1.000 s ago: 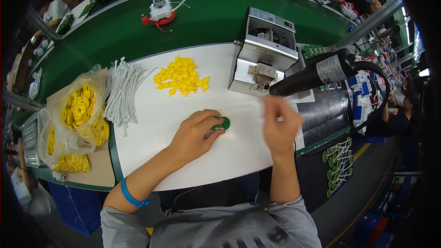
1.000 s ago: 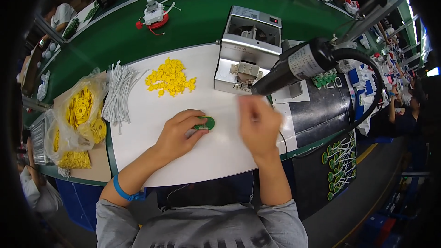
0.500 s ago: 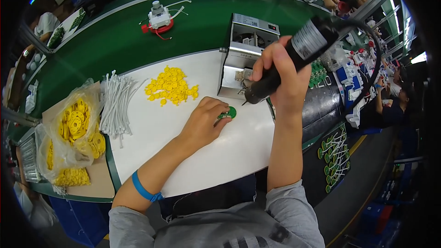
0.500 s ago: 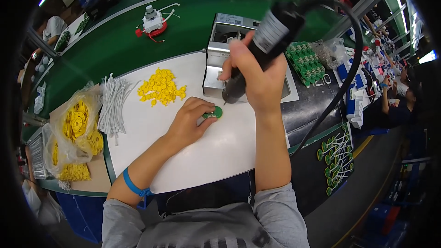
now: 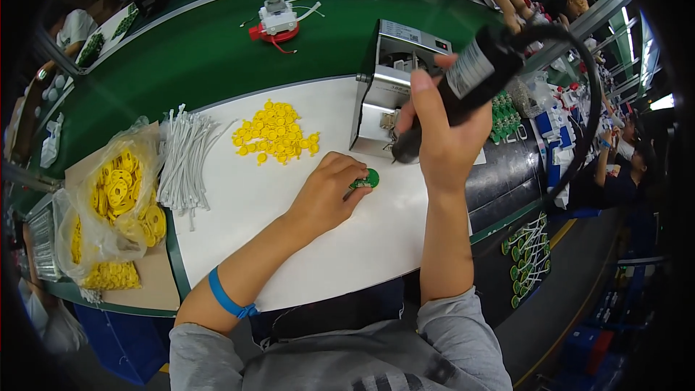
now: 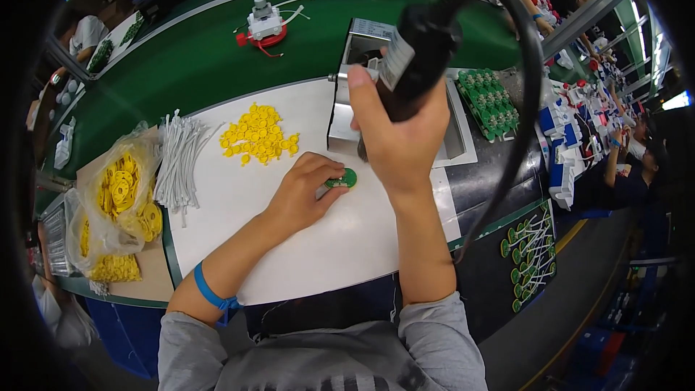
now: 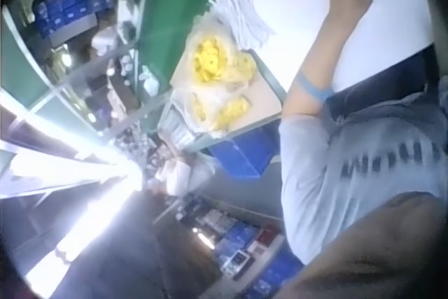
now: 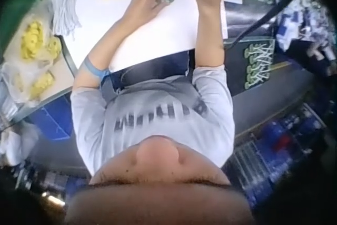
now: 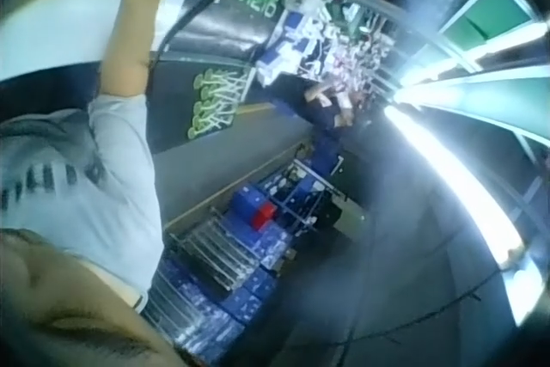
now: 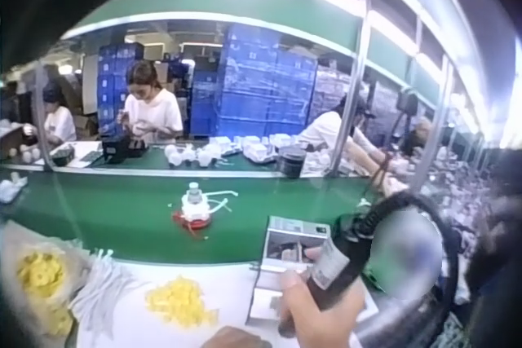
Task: The person assembles electronic components onto green circuit boards by attaching yellow plastic parts with screws using an electric screwdriver.
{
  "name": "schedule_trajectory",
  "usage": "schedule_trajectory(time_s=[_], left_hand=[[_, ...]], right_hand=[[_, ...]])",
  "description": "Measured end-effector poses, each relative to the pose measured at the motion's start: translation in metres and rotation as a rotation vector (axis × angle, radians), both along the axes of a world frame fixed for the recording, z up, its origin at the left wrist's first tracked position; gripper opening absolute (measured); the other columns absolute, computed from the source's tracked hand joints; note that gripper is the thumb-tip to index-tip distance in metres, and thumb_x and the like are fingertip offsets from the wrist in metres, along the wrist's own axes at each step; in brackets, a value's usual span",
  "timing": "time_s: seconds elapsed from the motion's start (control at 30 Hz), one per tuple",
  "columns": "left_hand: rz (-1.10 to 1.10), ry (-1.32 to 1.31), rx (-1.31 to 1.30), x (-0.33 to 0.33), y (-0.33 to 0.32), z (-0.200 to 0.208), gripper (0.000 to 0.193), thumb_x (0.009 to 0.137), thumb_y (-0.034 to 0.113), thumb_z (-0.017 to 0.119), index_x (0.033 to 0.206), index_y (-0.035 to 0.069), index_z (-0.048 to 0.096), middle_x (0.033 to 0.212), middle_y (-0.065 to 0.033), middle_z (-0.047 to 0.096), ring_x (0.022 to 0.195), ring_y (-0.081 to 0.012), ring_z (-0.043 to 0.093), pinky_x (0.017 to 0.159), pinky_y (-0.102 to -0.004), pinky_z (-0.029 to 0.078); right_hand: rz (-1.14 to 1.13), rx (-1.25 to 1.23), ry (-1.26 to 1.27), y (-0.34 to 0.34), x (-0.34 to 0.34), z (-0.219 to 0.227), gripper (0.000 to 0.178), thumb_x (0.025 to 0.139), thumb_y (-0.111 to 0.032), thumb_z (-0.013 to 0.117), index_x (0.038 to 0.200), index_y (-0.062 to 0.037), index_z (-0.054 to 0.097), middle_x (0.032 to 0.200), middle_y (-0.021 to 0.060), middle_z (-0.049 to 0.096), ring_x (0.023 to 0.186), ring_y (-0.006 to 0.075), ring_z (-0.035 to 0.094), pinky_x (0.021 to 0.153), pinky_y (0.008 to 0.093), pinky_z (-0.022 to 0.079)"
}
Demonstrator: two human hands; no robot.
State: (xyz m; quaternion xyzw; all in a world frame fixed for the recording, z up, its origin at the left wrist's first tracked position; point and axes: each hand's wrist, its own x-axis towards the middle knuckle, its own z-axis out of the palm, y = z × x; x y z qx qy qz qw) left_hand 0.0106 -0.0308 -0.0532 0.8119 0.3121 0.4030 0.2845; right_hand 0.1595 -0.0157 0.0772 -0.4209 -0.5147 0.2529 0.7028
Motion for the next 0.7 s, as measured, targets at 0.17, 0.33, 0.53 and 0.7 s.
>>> schedule_trajectory(time_s=[0.17,0.33,0.53,0.7], left_hand=[[-0.014,-0.009,-0.029,-0.001,0.000,0.000,0.024,0.077,0.003,0.080,0.098,-0.003,0.068,0.102,-0.0136,0.068,0.100,-0.0325,0.060,0.087,-0.0391,0.052],[-0.001,-0.018,0.022,-0.001,0.004,0.000,0.026,0.077,0.005,0.082,0.100,-0.002,0.070,0.102,-0.0122,0.069,0.098,-0.0313,0.061,0.086,-0.0382,0.052],[-0.002,0.014,-0.011,-0.003,0.002,-0.007,0.027,0.077,0.005,0.081,0.101,-0.002,0.070,0.102,-0.0125,0.069,0.100,-0.0307,0.061,0.087,-0.0382,0.053],[0.015,0.008,-0.003,-0.008,0.001,-0.010,0.026,0.077,0.005,0.081,0.100,-0.002,0.071,0.103,-0.0125,0.069,0.100,-0.0305,0.062,0.087,-0.0377,0.053]], right_hand=[[0.014,0.082,0.004,-0.021,0.000,-0.017,0.026,0.093,-0.008,0.066,0.109,-0.0003,0.047,0.066,0.0067,0.059,0.051,0.0143,0.056,0.053,0.0274,0.048],[-0.174,0.231,-0.028,-0.001,-0.003,0.007,0.029,0.093,-0.009,0.069,0.114,0.0022,0.052,0.072,0.0056,0.060,0.054,0.0131,0.058,0.053,0.0273,0.048],[-0.151,0.115,-0.061,0.017,-0.001,0.000,0.031,0.093,-0.011,0.072,0.115,0.0024,0.055,0.071,0.0046,0.061,0.054,0.0116,0.058,0.053,0.0245,0.045],[-0.070,0.076,-0.048,0.011,-0.008,-0.001,0.031,0.090,-0.009,0.075,0.112,0.0026,0.056,0.073,0.0043,0.062,0.054,0.0102,0.058,0.051,0.0234,0.046]])
